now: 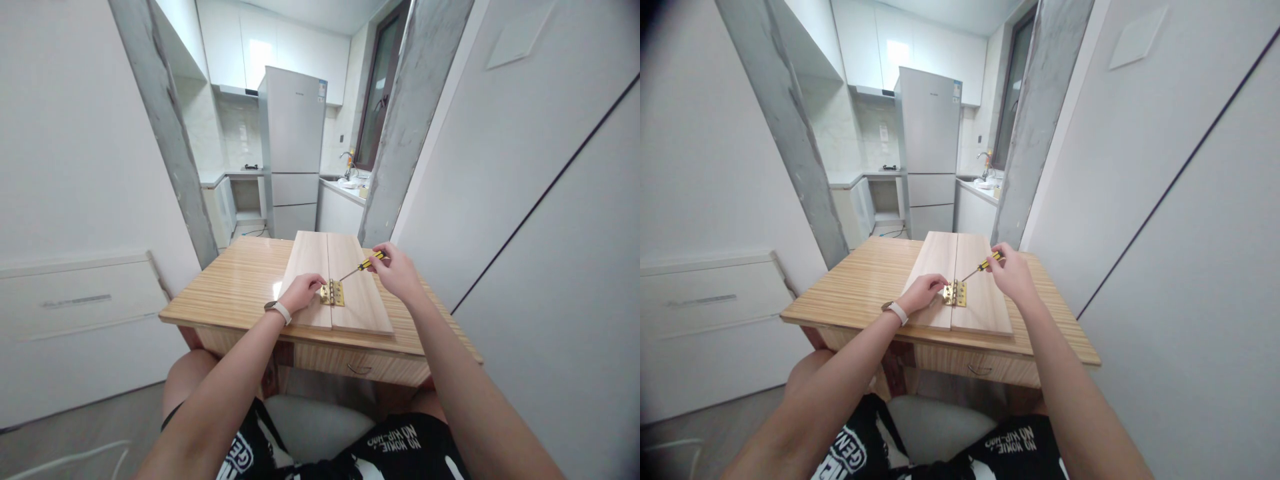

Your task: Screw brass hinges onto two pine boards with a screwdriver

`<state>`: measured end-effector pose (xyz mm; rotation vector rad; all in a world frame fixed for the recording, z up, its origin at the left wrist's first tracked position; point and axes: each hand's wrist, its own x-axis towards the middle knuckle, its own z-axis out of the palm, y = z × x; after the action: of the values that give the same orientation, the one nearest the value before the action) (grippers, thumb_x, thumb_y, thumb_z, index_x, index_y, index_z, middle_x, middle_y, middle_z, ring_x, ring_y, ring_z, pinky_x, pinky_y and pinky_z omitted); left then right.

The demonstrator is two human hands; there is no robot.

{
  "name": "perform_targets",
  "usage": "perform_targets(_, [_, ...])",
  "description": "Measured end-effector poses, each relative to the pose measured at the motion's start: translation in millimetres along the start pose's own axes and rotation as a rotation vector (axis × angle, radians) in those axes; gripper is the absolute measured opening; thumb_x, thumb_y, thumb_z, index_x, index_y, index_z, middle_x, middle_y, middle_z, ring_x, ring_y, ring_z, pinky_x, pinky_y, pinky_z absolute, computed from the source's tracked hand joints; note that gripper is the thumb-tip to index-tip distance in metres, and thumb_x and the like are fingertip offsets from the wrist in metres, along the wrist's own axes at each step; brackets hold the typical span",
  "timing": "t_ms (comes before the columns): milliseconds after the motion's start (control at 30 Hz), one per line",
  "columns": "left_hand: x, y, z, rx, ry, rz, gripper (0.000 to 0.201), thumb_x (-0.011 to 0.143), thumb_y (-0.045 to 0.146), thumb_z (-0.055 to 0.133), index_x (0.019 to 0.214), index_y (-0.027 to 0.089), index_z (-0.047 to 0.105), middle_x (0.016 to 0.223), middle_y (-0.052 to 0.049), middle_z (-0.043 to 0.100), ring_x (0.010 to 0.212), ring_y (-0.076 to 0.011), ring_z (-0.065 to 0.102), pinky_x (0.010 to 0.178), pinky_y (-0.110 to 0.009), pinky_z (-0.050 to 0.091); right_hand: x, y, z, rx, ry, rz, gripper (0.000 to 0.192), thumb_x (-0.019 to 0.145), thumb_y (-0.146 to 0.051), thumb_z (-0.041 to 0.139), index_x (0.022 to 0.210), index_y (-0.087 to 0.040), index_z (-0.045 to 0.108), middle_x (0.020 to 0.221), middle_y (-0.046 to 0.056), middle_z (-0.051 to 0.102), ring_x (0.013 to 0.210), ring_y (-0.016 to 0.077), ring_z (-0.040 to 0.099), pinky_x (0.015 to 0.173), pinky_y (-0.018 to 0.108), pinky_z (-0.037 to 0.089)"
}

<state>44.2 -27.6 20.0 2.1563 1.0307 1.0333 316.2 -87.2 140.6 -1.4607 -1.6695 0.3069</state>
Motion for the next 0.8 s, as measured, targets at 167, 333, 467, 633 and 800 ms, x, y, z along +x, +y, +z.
perform_targets(167, [2, 0, 11.9, -0.061, 0.022, -0.042, 0.017, 0.094, 0.023, 0.062, 0.1, 0.02, 0.077, 0.096, -0.005, 0.08, 0.089, -0.0204, 0.073, 0.086, -0.033, 0.058, -7, 7, 6, 0.021, 0.006, -0.003, 0.02, 0.098, -0.033, 0.062, 0.115, -0.024, 0.059, 0.089, 0.005, 0.077, 0.088, 0.0256, 0.08, 0.082, 0.037, 0.061])
perform_targets(333, [3, 4, 16.4, -0.018, 0.02, -0.052, 0.017, 0.093, 0.019, 0.063, 0.099, 0.02, 0.079, 0.096, -0.006, 0.081, 0.089, -0.0206, 0.074, 0.087, -0.033, 0.059, -10, 8, 12, 0.041, -0.011, -0.01, 0.017, 0.099, -0.033, 0.061, 0.113, -0.025, 0.059, 0.09, 0.005, 0.077, 0.086, 0.0248, 0.08, 0.081, 0.037, 0.061])
perform_targets(467, [4, 6, 16.8, 0.066, -0.017, -0.017, 0.018, 0.094, 0.019, 0.063, 0.1, 0.02, 0.08, 0.098, -0.006, 0.081, 0.091, -0.0211, 0.075, 0.088, -0.033, 0.058, -11, 5, 13, 0.033, -0.021, -0.019, 0.017, 0.098, -0.03, 0.06, 0.114, -0.025, 0.058, 0.091, 0.005, 0.078, 0.086, 0.0242, 0.08, 0.081, 0.036, 0.06])
perform_targets(633, [5, 5, 16.2, 0.125, -0.045, 0.029, 0.022, 0.095, 0.019, 0.062, 0.104, 0.021, 0.082, 0.103, -0.006, 0.082, 0.097, -0.0225, 0.075, 0.092, -0.034, 0.057, -11, -5, 14, 0.008, -0.043, -0.036, 0.018, 0.098, -0.029, 0.06, 0.115, -0.024, 0.058, 0.09, 0.004, 0.079, 0.086, 0.0234, 0.079, 0.08, 0.034, 0.057])
perform_targets(800, [4, 8, 16.2, 0.12, -0.049, 0.023, 0.021, 0.094, 0.018, 0.063, 0.102, 0.02, 0.082, 0.1, -0.007, 0.082, 0.092, -0.0226, 0.074, 0.088, -0.033, 0.057, -7, -17, 21, -0.018, -0.087, -0.072, 0.02, 0.097, -0.023, 0.062, 0.116, -0.024, 0.059, 0.086, 0.002, 0.079, 0.082, 0.0214, 0.078, 0.079, 0.031, 0.055])
